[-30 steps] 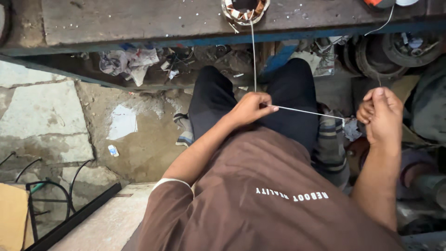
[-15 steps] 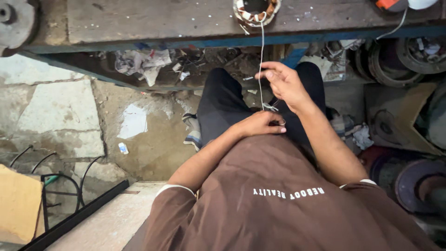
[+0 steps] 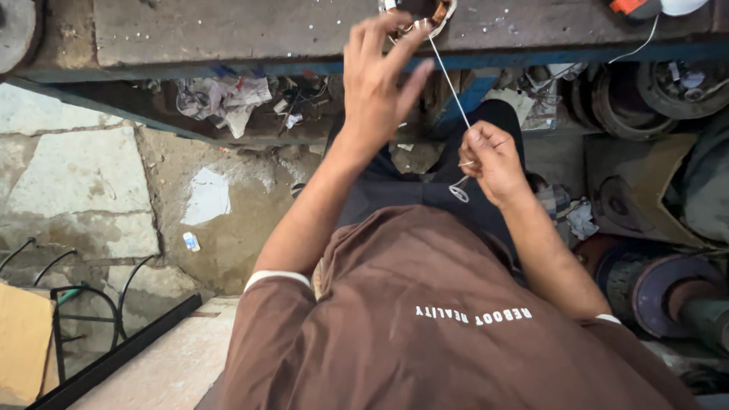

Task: The person ties a white wire around a circular copper-wound component on a workbench. They repeatedly wrap and secure the wire by hand, adjusting tension and positioning throughout the clip.

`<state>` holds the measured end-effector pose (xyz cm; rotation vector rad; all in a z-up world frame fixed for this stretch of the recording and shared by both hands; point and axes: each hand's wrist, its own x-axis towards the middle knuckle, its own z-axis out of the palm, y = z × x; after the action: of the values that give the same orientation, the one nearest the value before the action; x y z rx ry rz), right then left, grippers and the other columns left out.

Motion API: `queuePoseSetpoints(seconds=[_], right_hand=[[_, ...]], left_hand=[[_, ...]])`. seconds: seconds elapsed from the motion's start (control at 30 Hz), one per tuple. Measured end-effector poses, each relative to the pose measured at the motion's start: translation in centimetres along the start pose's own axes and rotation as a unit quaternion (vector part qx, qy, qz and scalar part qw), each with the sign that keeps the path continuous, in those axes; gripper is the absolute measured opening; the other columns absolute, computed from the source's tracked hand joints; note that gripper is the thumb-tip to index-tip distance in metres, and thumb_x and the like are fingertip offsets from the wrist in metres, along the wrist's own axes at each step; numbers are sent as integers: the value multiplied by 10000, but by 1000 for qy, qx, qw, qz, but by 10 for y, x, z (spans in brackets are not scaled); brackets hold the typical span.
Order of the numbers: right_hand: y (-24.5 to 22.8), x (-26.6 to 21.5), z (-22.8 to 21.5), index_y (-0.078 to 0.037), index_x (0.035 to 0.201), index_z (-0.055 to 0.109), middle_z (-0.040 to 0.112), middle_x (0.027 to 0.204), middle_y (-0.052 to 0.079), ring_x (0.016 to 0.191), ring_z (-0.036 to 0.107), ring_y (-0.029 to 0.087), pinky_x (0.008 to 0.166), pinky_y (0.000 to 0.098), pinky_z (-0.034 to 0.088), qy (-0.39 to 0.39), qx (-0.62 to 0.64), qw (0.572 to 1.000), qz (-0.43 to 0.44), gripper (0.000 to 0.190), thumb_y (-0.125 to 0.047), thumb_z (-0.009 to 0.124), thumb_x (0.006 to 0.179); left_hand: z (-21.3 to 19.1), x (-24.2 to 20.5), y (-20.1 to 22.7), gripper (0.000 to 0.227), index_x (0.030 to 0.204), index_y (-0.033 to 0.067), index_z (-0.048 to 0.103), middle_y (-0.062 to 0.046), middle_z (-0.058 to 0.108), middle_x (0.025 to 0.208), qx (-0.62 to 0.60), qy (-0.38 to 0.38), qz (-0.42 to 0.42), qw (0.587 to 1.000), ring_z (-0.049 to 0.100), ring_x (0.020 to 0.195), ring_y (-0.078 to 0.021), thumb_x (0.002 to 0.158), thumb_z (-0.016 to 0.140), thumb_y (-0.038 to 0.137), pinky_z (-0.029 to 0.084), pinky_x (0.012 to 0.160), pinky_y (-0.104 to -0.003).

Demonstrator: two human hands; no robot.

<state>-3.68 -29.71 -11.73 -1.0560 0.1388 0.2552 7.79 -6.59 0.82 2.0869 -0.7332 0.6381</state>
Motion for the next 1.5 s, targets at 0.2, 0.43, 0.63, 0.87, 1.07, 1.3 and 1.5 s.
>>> queuePoseSetpoints(seconds=[0.2, 0.43, 0.63, 0.87, 1.07, 1.3, 1.5], right_hand=[[-2, -9, 10, -30, 970, 606, 441, 692, -32, 565, 361, 46, 517, 220, 293, 5, -15, 1000, -7, 201, -178, 569, 1102], [-33, -16, 34, 42, 981, 667, 592, 1267, 154, 656, 461, 79, 554, 210, 359, 46, -204, 953, -219, 184, -108, 596, 1060], [-59, -17, 45, -19, 863, 582, 644, 1335, 215, 717, 534, 121, 572, 220, 391, -73, -18, 974, -213, 249, -174, 567, 1058], [-39, 4, 47, -68, 930, 525, 582, 941, 87, 690, 475, 140, 578, 259, 376, -55, 179, 982, -27, 238, -202, 529, 1127], [-29, 5, 38, -84, 921, 510, 546, 912, 58, 679, 441, 128, 572, 252, 364, -29, 203, 979, -8, 255, -238, 534, 1123], [-26, 3, 46, -81, 923, 511, 545, 916, 54, 666, 430, 116, 572, 251, 361, -24, 176, 984, -9, 247, -236, 546, 1112], [-25, 6, 46, -93, 910, 506, 526, 888, 45, 646, 399, 105, 551, 238, 339, -20, 196, 980, -1, 248, -243, 531, 1107]], left_hand=[[28, 17, -35, 277, 1149, 126, 740, -41, 619, 1138, 10, 2, 41, 999, 559, 1123, -288, 884, 820, 103, 474, 957, -429], [31, 9, -44, 235, 1076, 74, 716, -40, 651, 1088, -46, 49, 35, 997, 597, 1109, -274, 870, 827, 50, 504, 1039, -433], [36, 7, -46, 206, 1067, 67, 714, -38, 666, 1085, -64, 67, 22, 995, 613, 1111, -271, 887, 791, 0, 509, 1058, -420], [41, 6, -48, 315, 1106, 74, 720, -62, 632, 1101, -3, 82, 72, 994, 597, 1112, -308, 812, 740, -37, 480, 1086, -476], [45, 4, -49, 231, 1076, 74, 703, -50, 632, 1091, -25, 78, 40, 996, 596, 1097, -302, 877, 780, -16, 509, 979, -415], [61, 2, -42, 180, 1035, 47, 644, -70, 620, 1084, -13, 139, 12, 990, 587, 1096, -305, 894, 741, -8, 488, 1098, -462], [78, -2, -40, 198, 1087, 43, 634, -117, 612, 1109, -15, 158, -26, 987, 583, 1149, -340, 907, 680, -26, 447, 1131, -469]])
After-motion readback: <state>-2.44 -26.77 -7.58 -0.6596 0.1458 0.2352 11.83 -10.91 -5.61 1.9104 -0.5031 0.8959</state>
